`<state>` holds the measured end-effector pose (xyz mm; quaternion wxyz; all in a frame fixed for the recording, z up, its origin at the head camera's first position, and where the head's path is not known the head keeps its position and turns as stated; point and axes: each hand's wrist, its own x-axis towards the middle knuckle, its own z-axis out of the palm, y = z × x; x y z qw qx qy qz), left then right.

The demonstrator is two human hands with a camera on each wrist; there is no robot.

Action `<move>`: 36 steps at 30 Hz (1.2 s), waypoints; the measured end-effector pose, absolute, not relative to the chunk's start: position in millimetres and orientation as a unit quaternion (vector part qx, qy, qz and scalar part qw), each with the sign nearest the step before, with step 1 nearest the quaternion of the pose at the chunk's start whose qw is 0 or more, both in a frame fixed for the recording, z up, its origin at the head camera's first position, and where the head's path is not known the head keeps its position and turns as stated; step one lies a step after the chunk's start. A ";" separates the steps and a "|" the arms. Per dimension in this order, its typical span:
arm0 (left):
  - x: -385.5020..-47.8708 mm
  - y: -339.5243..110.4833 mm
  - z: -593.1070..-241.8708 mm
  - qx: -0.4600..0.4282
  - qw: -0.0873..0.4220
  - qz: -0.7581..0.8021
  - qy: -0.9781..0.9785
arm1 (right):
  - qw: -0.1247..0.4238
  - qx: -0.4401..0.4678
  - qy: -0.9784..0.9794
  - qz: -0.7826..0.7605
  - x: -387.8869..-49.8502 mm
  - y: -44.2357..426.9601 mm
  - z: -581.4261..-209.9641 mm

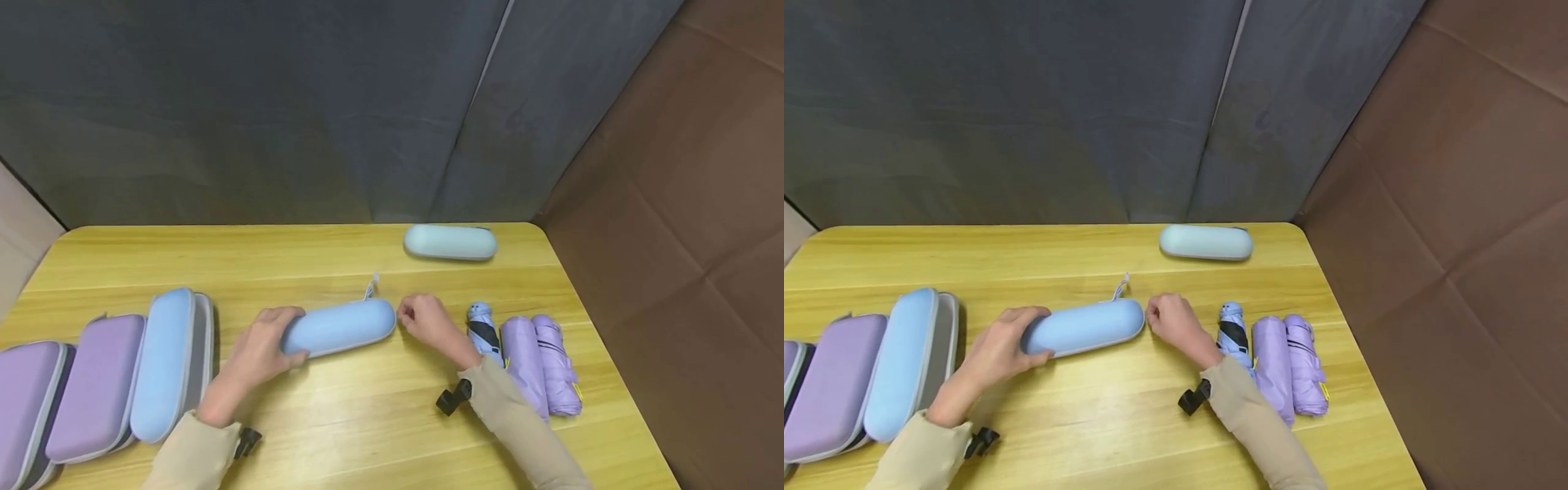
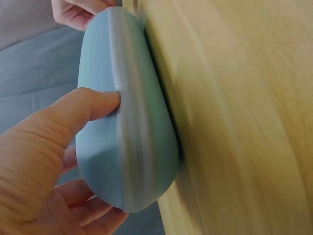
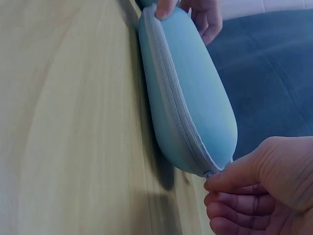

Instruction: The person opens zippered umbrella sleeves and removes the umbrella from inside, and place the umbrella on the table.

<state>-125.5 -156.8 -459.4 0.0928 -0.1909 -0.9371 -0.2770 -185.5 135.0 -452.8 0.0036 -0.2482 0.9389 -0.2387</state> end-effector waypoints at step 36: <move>-100.7 -126.2 -453.6 -0.072 0.105 -0.193 -0.973 | 0.009 -0.300 0.900 -0.316 -160.0 78.2 -462.7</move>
